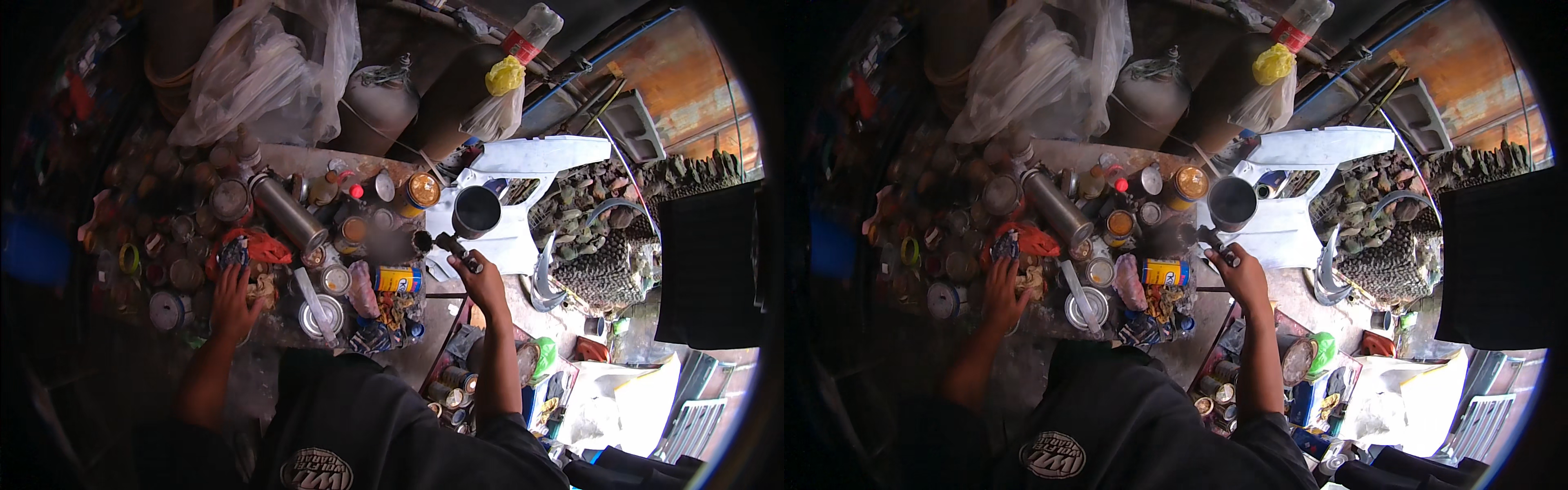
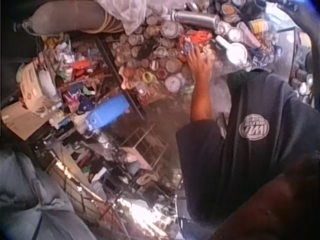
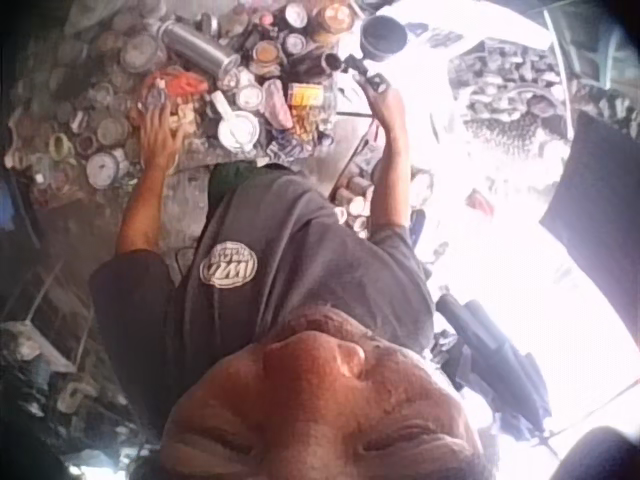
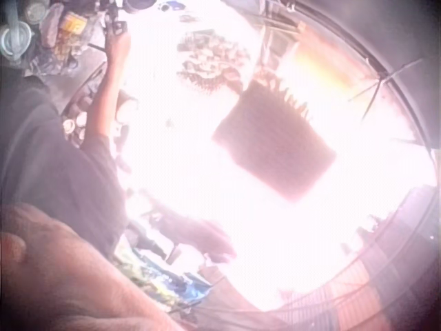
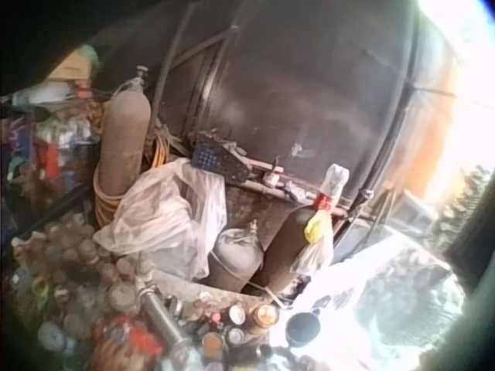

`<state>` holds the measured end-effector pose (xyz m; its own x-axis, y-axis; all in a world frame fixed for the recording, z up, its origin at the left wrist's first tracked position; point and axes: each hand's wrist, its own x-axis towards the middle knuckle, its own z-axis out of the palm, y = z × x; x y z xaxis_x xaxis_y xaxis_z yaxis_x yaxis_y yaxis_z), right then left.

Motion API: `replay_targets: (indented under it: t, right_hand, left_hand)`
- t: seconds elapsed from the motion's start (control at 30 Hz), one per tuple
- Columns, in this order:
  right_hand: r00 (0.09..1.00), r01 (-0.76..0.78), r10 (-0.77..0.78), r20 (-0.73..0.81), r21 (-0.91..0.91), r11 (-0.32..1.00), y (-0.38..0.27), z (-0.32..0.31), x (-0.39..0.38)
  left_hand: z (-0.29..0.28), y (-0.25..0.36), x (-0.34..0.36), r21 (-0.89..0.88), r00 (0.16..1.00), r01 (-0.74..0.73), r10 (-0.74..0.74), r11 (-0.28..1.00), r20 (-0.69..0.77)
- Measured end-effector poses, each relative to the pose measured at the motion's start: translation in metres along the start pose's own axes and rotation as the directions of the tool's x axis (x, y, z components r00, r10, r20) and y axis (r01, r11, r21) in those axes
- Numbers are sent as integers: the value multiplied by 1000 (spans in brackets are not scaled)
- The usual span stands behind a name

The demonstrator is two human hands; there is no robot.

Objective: The person pours liquid from a green plastic bottle into a metal spray gun cup. They then pick up the spray gun and shake it to mix the contents. The person places the spray gun back on the table and repeats the process of pouring liquid into the cup.

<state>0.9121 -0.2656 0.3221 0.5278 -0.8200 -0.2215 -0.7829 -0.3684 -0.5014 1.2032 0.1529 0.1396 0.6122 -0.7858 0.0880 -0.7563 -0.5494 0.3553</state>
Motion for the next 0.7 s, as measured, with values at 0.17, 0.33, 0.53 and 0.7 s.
replay_targets:
  t: [0.17,0.33,0.53,0.7]
  right_hand:
    - [995,98,-96,20,-165,981,7,-3,0]
    - [987,161,-163,2,-134,978,14,3,0]
    - [999,-31,30,30,20,999,22,11,11]
    - [979,-186,160,126,236,954,26,16,35]
  left_hand:
    - [-2,1,2,16,999,16,-16,1000,33]
    - [2,-2,0,39,999,10,-12,999,43]
    - [2,2,0,45,1000,-2,2,999,-5]
    - [4,-1,0,41,1000,-19,19,999,-14]
